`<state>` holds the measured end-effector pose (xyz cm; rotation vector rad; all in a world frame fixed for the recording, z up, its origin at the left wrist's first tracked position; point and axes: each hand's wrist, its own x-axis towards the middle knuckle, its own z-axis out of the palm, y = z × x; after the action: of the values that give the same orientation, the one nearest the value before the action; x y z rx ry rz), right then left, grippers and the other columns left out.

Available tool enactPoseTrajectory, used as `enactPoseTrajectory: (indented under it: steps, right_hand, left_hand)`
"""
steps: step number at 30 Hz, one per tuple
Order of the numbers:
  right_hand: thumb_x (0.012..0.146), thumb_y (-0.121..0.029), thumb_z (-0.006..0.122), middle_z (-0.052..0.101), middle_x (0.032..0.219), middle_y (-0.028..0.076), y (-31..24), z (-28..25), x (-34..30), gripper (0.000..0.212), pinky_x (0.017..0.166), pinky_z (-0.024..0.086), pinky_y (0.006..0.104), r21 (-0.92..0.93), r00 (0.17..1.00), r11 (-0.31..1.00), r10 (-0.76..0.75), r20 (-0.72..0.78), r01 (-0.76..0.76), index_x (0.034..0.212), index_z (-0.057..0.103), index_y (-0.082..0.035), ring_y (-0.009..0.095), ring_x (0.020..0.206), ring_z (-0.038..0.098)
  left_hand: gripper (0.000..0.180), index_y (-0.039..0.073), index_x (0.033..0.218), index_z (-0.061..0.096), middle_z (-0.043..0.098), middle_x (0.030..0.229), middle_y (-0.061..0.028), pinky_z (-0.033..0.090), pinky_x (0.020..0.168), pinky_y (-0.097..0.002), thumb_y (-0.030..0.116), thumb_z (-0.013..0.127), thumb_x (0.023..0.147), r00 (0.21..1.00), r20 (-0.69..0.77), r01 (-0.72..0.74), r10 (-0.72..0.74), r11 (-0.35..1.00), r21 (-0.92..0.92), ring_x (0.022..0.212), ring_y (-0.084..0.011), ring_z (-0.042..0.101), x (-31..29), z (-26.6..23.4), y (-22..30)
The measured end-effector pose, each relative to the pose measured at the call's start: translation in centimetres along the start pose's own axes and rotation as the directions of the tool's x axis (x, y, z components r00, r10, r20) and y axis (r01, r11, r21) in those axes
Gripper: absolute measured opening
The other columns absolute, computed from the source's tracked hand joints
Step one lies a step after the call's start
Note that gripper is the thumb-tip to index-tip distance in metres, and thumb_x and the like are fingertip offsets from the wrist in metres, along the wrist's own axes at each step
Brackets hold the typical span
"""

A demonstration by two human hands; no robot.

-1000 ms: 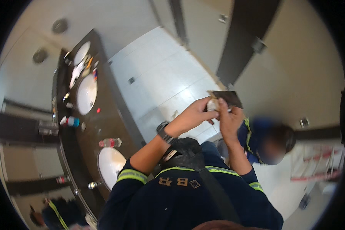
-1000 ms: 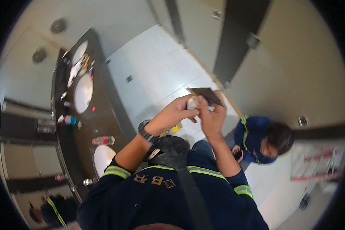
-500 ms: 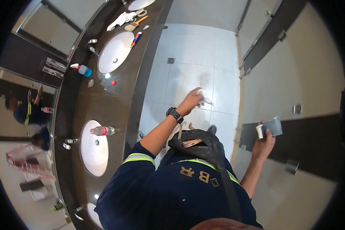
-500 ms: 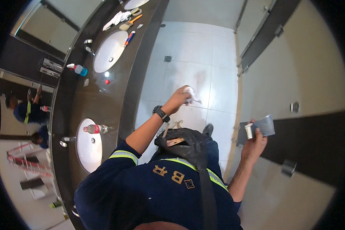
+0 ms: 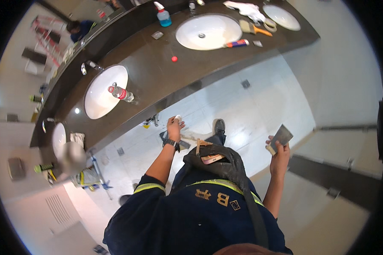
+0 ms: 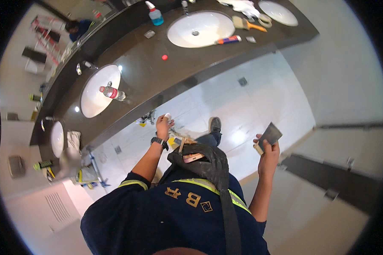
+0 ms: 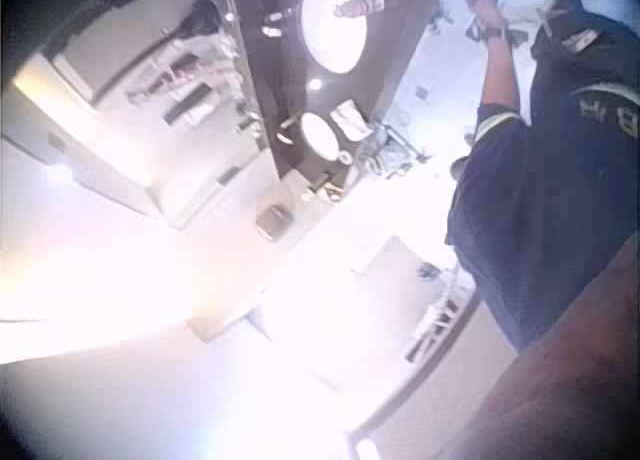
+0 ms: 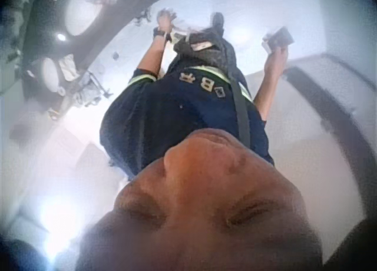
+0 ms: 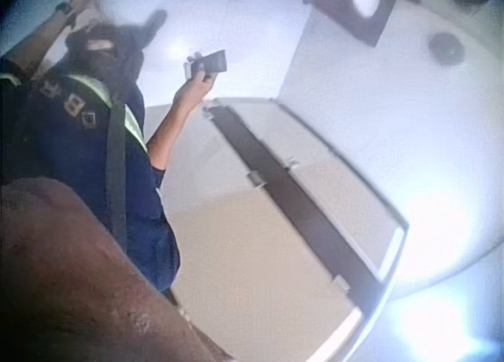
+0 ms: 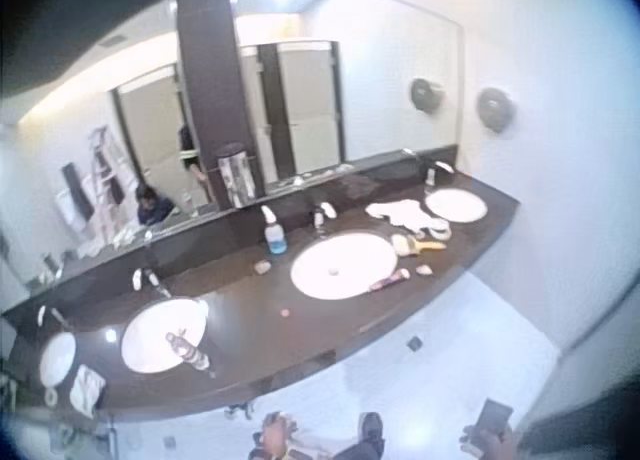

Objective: The person cleans a bathroom countertop using a cloth and a scraper. They wipe the surface, scrape off residue, and wipe again, repeating the process across different sections of the countertop.

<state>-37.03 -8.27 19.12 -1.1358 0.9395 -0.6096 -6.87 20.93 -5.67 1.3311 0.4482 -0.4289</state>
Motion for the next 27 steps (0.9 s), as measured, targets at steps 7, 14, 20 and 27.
enactPoseTrajectory:
  steps: [7, 14, 20, 27]
  right_hand:
    - [0.101, -0.012, 0.06, 0.074, 0.114, 0.013, -2.8, 3.1, 16.2, 0.025, 0.091, 0.055, 0.0356, -0.341, 0.95, 0.937, 0.037, 0.31, 0.075, 0.122, 0.063, 0.001, 0.021, 0.098, 0.072]
    - [0.101, -0.009, 0.06, 0.073, 0.11, 0.01, -5.6, 13.1, 26.5, 0.022, 0.092, 0.053, 0.0334, -0.421, 0.694, 0.832, 0.061, 0.717, 0.362, 0.12, 0.065, 0.001, 0.018, 0.099, 0.07]
    - [0.099, -0.011, 0.066, 0.072, 0.098, 0.01, -0.1, 24.9, 36.0, 0.019, 0.083, 0.051, 0.0288, -0.278, 0.435, 0.659, -0.084, 0.896, 0.699, 0.114, 0.064, 0.001, 0.014, 0.09, 0.065]
    - [0.095, -0.009, 0.069, 0.073, 0.099, 0.013, 8.8, 34.0, 34.6, 0.019, 0.079, 0.052, 0.0315, -0.067, 0.268, 0.696, -0.185, 0.946, 0.715, 0.098, 0.052, 0.0, 0.017, 0.089, 0.066]
  left_hand:
    - [0.025, 0.005, 0.102, 0.054, 0.061, 0.087, -0.0011, 0.053, 0.06, -0.0272, 0.012, 0.077, 0.095, 0.825, -0.323, -0.392, 0.465, 0.881, 0.266, 0.069, -0.0099, 0.059, 1.6, 4.7, 3.7]
    - [0.022, 0.005, 0.099, 0.055, 0.059, 0.089, -0.0012, 0.055, 0.055, -0.0247, 0.01, 0.077, 0.095, 0.649, -0.648, -0.501, 0.399, 0.865, 0.031, 0.073, -0.0081, 0.059, 6.1, 9.5, 4.9]
    - [0.021, 0.005, 0.095, 0.057, 0.057, 0.085, 0.0006, 0.055, 0.053, -0.0235, 0.009, 0.078, 0.095, 0.639, -0.642, -0.526, 0.423, 0.85, 0.035, 0.071, -0.0054, 0.056, 6.1, 18.9, 2.9]
    - [0.018, 0.004, 0.098, 0.062, 0.059, 0.089, -0.0018, 0.049, 0.064, -0.027, 0.007, 0.079, 0.092, 0.696, -0.397, -0.575, 0.598, 0.796, 0.192, 0.074, -0.0101, 0.059, 4.0, 26.4, -1.0]
